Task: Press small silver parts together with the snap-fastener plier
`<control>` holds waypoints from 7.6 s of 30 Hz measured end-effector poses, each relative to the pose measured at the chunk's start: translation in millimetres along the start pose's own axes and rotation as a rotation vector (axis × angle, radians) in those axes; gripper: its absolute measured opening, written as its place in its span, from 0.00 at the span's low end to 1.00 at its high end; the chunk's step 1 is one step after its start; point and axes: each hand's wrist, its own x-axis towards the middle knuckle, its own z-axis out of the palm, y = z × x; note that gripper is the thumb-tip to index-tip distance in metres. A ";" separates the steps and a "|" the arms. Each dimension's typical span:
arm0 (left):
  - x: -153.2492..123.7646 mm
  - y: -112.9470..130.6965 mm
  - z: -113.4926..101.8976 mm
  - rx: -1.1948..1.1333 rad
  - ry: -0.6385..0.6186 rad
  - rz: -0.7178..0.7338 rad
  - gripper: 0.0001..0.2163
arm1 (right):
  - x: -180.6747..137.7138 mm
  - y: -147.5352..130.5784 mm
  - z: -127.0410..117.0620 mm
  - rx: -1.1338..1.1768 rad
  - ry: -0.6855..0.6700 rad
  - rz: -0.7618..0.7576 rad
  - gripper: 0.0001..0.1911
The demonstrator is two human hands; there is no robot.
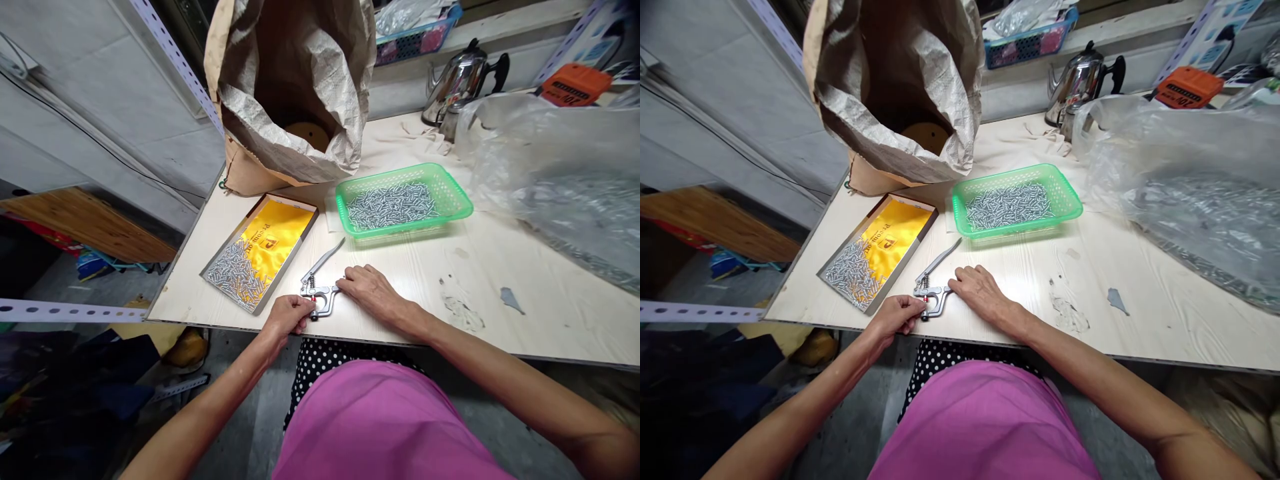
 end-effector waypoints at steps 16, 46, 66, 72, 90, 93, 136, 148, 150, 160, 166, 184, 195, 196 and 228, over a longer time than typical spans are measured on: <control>0.7 17.8 -6.5 0.058 -0.106 -0.162 0.13 | -2.5 1.9 10.4 -0.019 0.084 -0.026 0.10; 4.5 25.4 -5.6 0.043 -0.146 -0.329 0.23 | -0.5 4.3 16.9 0.149 0.107 0.004 0.08; -2.0 24.8 -1.0 0.171 -0.128 -0.292 0.27 | -6.2 5.2 7.1 0.154 0.021 -0.006 0.09; -5.5 18.6 3.7 0.240 -0.136 -0.258 0.25 | -16.5 3.9 7.6 0.152 -0.005 -0.023 0.08; -10.0 6.1 10.0 0.361 -0.136 -0.134 0.17 | 3.9 22.6 -7.3 0.082 -0.073 -0.037 0.53; -10.1 2.7 10.2 0.343 -0.129 -0.113 0.17 | 13.9 29.1 -7.2 0.073 -0.174 -0.076 0.55; 16.5 35.3 57.5 1.189 -0.010 0.903 0.14 | -9.6 24.8 -30.3 0.031 -0.299 0.122 0.13; 17.6 30.2 56.4 1.117 0.135 0.918 0.23 | -18.0 30.4 -25.1 0.065 -0.124 0.123 0.26; 12.9 18.7 61.7 1.067 0.189 0.989 0.24 | -19.8 41.6 -24.9 0.097 -0.110 0.069 0.31; -7.8 -19.9 87.8 0.947 -0.021 1.152 0.18 | -11.1 60.4 -11.3 -0.058 -0.034 0.157 0.09; -5.5 -19.0 85.1 0.862 -0.065 1.162 0.17 | 0.2 62.4 -16.0 -0.049 -0.009 0.259 0.07; 3.4 -38.9 94.3 0.862 -0.137 1.006 0.21 | 62.3 -42.2 -1.7 0.005 -0.077 -0.489 0.07; -0.6 -0.8 93.2 0.864 -0.056 1.218 0.17 | 35.9 52.0 -112.2 0.076 0.845 -0.002 0.08; -4.1 4.9 87.7 0.850 -0.038 1.227 0.16 | 34.1 70.5 -114.8 -0.009 0.760 0.031 0.12; 37.0 24.0 -93.5 1.346 0.360 0.473 0.12 | -36.3 -0.3 30.3 0.099 0.163 0.162 0.16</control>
